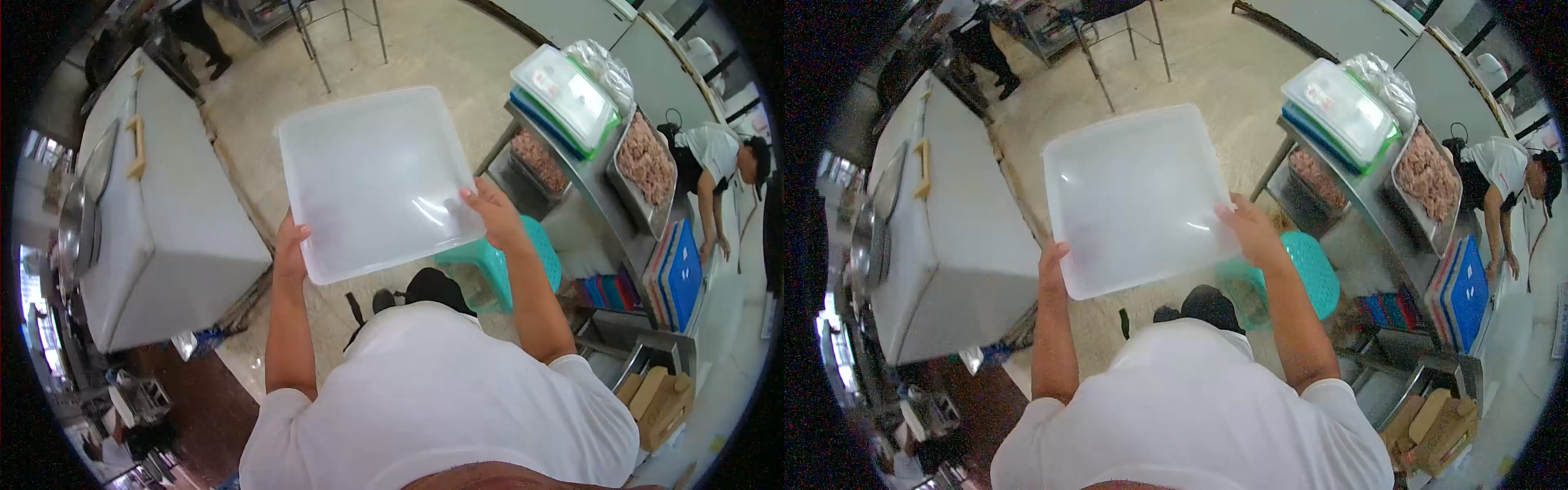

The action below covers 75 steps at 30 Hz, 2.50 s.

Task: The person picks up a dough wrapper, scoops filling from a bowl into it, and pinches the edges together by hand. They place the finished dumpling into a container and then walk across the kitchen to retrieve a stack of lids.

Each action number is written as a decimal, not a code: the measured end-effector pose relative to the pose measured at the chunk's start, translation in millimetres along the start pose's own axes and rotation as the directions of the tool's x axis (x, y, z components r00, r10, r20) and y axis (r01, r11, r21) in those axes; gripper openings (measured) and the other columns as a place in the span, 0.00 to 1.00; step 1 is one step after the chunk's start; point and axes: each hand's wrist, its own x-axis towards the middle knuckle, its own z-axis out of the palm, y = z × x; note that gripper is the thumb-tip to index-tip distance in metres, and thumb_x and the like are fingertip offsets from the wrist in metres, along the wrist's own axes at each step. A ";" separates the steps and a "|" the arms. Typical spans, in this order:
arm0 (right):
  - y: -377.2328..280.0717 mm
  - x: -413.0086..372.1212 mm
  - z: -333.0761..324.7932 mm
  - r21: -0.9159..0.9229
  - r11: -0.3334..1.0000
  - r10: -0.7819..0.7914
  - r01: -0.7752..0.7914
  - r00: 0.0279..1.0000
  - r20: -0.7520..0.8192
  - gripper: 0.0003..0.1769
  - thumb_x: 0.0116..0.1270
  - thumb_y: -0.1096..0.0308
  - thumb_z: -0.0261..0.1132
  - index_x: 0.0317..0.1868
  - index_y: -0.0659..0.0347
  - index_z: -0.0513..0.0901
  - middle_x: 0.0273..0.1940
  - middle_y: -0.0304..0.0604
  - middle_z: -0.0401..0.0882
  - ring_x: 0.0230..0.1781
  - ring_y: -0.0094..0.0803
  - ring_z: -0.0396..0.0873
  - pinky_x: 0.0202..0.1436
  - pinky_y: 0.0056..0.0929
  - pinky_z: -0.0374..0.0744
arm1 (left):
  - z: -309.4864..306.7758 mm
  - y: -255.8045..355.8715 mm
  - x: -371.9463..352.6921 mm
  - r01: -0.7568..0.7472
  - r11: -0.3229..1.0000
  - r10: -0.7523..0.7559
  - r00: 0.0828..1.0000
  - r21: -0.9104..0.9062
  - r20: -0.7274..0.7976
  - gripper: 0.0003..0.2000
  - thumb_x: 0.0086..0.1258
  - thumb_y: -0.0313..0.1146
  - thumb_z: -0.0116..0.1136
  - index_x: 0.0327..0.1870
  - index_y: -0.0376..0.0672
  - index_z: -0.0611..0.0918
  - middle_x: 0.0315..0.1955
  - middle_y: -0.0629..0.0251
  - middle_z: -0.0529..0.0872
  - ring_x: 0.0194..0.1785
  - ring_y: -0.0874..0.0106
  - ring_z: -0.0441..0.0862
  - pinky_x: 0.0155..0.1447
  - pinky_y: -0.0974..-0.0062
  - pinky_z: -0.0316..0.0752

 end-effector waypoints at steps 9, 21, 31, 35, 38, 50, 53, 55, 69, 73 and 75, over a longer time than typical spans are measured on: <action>-106.4 288.0 -55.5 0.034 0.985 -0.167 0.169 0.985 -0.044 0.20 0.67 0.73 0.65 0.59 0.68 0.77 0.47 0.43 0.85 0.42 0.25 0.83 0.47 0.26 0.80 | 42.9 20.2 289.2 0.064 0.998 -0.061 0.992 -0.023 0.113 0.36 0.56 0.25 0.57 0.71 0.33 0.63 0.59 0.55 0.77 0.62 0.64 0.77 0.65 0.65 0.73; -206.3 612.6 -135.7 -0.030 0.973 -0.229 0.228 0.955 -0.191 0.23 0.68 0.73 0.65 0.62 0.70 0.75 0.48 0.45 0.84 0.45 0.28 0.81 0.49 0.28 0.79 | 80.4 -9.4 672.6 -0.017 0.988 -0.003 0.992 0.156 0.125 0.43 0.48 0.16 0.46 0.75 0.37 0.60 0.63 0.59 0.74 0.66 0.68 0.72 0.68 0.73 0.66; -329.0 841.9 -259.4 -0.056 0.952 -0.292 0.300 0.845 -0.448 0.21 0.69 0.74 0.64 0.61 0.68 0.76 0.49 0.44 0.83 0.47 0.28 0.81 0.50 0.28 0.80 | 193.3 -15.5 1035.2 0.023 0.990 -0.067 0.946 0.140 0.316 0.45 0.46 0.13 0.44 0.76 0.40 0.61 0.64 0.64 0.74 0.64 0.72 0.73 0.61 0.79 0.71; -365.3 987.3 -316.7 -0.170 0.950 -0.309 0.263 0.875 -0.374 0.21 0.68 0.73 0.64 0.60 0.68 0.76 0.48 0.44 0.83 0.46 0.28 0.82 0.49 0.29 0.80 | 212.4 -20.3 1135.1 0.028 0.989 -0.054 0.982 0.146 0.183 0.44 0.46 0.14 0.44 0.75 0.39 0.63 0.61 0.63 0.76 0.61 0.70 0.76 0.60 0.77 0.72; -393.1 1085.4 -315.4 0.056 0.944 -0.302 0.324 0.921 -0.248 0.20 0.68 0.73 0.63 0.59 0.67 0.77 0.47 0.43 0.84 0.45 0.28 0.82 0.49 0.29 0.80 | 213.4 -9.3 1201.4 0.001 0.989 -0.013 0.997 0.148 0.081 0.42 0.45 0.14 0.43 0.73 0.38 0.65 0.59 0.61 0.77 0.61 0.68 0.77 0.61 0.75 0.73; -541.6 1440.1 -358.7 -0.192 0.968 -0.179 0.159 0.980 -0.088 0.22 0.69 0.71 0.63 0.61 0.69 0.76 0.48 0.46 0.83 0.47 0.30 0.80 0.54 0.31 0.77 | 235.6 -2.0 1553.0 -0.089 0.987 0.087 0.996 -0.136 -0.021 0.41 0.43 0.16 0.45 0.71 0.35 0.67 0.57 0.57 0.79 0.58 0.64 0.80 0.61 0.70 0.77; -568.7 1506.1 -385.1 -0.255 0.954 -0.218 0.157 0.948 -0.233 0.20 0.69 0.69 0.64 0.59 0.69 0.78 0.48 0.46 0.83 0.46 0.30 0.80 0.53 0.30 0.77 | 257.8 16.8 1655.7 0.016 0.990 -0.005 0.997 -0.141 0.077 0.41 0.44 0.15 0.46 0.70 0.36 0.68 0.56 0.58 0.80 0.58 0.65 0.80 0.60 0.71 0.77; -591.4 1554.5 -408.5 -0.345 0.922 -0.288 0.175 0.905 -0.312 0.20 0.64 0.69 0.65 0.56 0.65 0.82 0.40 0.45 0.85 0.35 0.28 0.81 0.39 0.31 0.79 | 281.2 25.0 1721.5 0.037 0.988 -0.024 0.996 -0.152 0.085 0.41 0.44 0.14 0.45 0.70 0.36 0.68 0.56 0.57 0.80 0.57 0.65 0.80 0.60 0.71 0.77; -791.3 1990.9 -474.8 -0.828 0.548 -0.454 0.117 0.873 -0.177 0.14 0.60 0.69 0.65 0.42 0.64 0.72 0.38 0.59 0.79 0.42 0.55 0.79 0.46 0.49 0.76 | 359.7 70.3 2114.3 -0.045 0.994 0.035 0.995 -0.102 -0.096 0.39 0.43 0.14 0.43 0.66 0.38 0.69 0.54 0.59 0.79 0.57 0.63 0.79 0.61 0.69 0.76; -833.0 2117.0 -510.9 -0.901 0.421 -0.498 0.105 0.857 -0.133 0.13 0.60 0.69 0.65 0.42 0.65 0.74 0.40 0.60 0.80 0.43 0.57 0.79 0.47 0.50 0.76 | 373.5 52.4 2240.3 -0.104 0.991 0.093 0.989 -0.088 -0.114 0.39 0.43 0.14 0.44 0.67 0.38 0.69 0.56 0.59 0.78 0.59 0.63 0.78 0.63 0.69 0.75; -863.9 2165.8 -531.6 -0.911 0.407 -0.484 0.059 0.860 -0.161 0.13 0.60 0.69 0.65 0.42 0.64 0.74 0.41 0.59 0.80 0.44 0.57 0.80 0.47 0.50 0.76 | 382.0 38.6 2302.9 -0.080 0.993 0.069 0.991 -0.091 -0.114 0.39 0.44 0.13 0.44 0.68 0.38 0.68 0.56 0.59 0.78 0.59 0.63 0.78 0.63 0.69 0.75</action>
